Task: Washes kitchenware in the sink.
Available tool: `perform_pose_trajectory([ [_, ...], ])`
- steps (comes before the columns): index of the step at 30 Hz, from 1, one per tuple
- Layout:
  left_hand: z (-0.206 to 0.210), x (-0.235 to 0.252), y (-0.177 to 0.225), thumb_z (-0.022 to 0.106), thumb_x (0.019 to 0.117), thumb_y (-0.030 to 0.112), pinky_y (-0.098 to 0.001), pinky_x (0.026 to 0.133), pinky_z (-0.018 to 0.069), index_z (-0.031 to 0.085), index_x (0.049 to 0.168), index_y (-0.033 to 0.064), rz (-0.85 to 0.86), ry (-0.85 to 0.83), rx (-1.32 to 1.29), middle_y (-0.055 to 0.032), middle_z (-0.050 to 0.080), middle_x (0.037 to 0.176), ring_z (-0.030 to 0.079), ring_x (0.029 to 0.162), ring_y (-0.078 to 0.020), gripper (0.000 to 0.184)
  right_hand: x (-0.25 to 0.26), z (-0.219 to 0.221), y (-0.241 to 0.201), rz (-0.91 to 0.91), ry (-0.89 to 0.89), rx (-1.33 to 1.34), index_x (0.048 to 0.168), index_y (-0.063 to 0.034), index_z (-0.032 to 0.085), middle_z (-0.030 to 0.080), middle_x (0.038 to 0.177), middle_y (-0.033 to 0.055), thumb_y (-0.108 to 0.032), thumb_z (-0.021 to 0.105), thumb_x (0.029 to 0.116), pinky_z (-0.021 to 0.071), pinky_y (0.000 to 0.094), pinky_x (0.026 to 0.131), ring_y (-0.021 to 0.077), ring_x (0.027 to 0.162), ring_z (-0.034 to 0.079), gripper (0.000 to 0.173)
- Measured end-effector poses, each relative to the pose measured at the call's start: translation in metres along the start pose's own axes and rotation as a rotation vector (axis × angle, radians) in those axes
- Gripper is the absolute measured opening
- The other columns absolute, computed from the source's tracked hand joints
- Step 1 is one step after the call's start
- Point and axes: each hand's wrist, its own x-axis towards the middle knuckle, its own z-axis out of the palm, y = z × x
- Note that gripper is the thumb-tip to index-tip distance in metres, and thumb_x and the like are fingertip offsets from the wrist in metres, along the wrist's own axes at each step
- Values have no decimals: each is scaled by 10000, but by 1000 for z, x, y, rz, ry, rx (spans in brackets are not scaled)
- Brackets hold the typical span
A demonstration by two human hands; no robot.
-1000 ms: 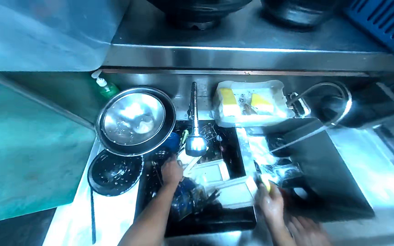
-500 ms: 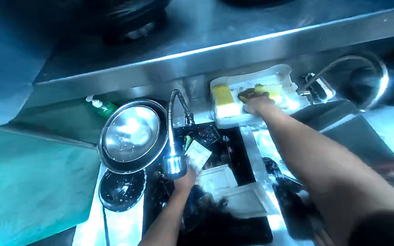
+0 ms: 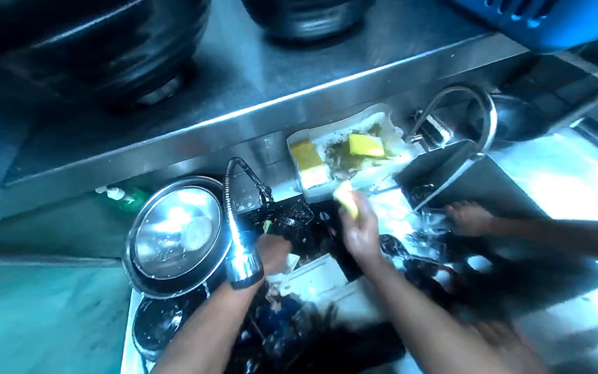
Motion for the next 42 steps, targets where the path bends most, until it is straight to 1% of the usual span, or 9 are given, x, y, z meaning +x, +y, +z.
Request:
perform_pose_trajectory([
  [2, 6, -30, -10, 693, 893, 488, -679, 945, 477, 696, 1157, 88, -2, 45, -66, -201, 694, 1152, 642, 1125, -415, 479, -52, 17, 4, 261, -17, 123, 1366, -59, 605, 687, 1218, 114, -149, 631, 968, 607, 435, 878, 194, 1013, 694, 409],
  [6, 25, -97, -18, 570, 974, 527, -526, 1129, 435, 626, 1368, 135, -171, 401, -409, -136, 647, 1341, 586, 1297, -290, 559, -110, 49, -30, 421, -157, 221, 1344, -4, 614, 676, 1229, 161, -286, 592, 996, 550, 394, 988, 199, 1117, 660, 448],
  [11, 40, -138, 10, 585, 966, 375, -522, 957, 541, 726, 1099, 36, -223, 665, -658, -151, 734, 1017, 704, 1020, -301, 391, -123, 100, -78, 92, -237, 282, 1355, -114, 676, 548, 1504, 107, -251, 453, 998, 316, 490, 1233, 262, 1464, 413, 442],
  [16, 92, -147, 14, 705, 890, 342, -340, 828, 614, 690, 1183, 77, -58, 1118, -938, -2, 748, 956, 716, 882, -71, 395, -99, 103, -52, 273, -261, -58, 1374, -142, 668, 514, 1544, 114, -200, 455, 1022, 304, 485, 1238, 291, 1481, 402, 416],
  [26, 113, -169, 17, 740, 860, 335, -277, 773, 621, 709, 1091, 83, -44, 1249, -972, 26, 748, 898, 712, 825, -26, 343, -110, 100, -59, 332, -346, -26, 1508, -73, 515, 358, 1645, 157, -191, 404, 1052, 266, 454, 1265, 290, 1545, 298, 484],
  [33, 98, -187, 25, 781, 821, 157, -241, 738, 632, 707, 1063, 56, -4, 1348, -1155, 27, 757, 893, 723, 803, -32, 272, -89, 97, -33, 433, -334, 68, 1417, -37, 594, 582, 1442, 193, -245, 433, 1076, 411, 484, 1167, 297, 1366, 531, 431],
  [38, 106, -155, 0, 618, 835, -17, -276, 833, 613, 636, 1213, -68, -18, 1408, -1449, -72, 744, 1026, 719, 927, -96, 382, -68, 29, -14, 983, -404, 881, 1344, -83, 558, 705, 1151, 148, -456, 253, 1114, 595, 486, 860, 266, 1024, 701, 533],
  [40, 118, -119, -8, 588, 935, 19, -299, 819, 610, 630, 1240, -36, -79, 1276, -1528, -86, 738, 1025, 716, 909, -115, 313, -61, 11, -23, 883, -436, 1074, 1381, -74, 521, 709, 1159, 166, -583, 263, 1068, 603, 501, 880, 283, 1033, 710, 650],
  [42, 124, -86, -4, 547, 1019, 80, -336, 843, 596, 585, 1295, -31, -180, 1155, -1609, -136, 705, 1098, 696, 958, -157, 299, -60, 2, -28, 718, -469, 1000, 1413, -41, 480, 695, 1183, 160, -365, 461, 1015, 603, 468, 898, 261, 1046, 703, 513],
])
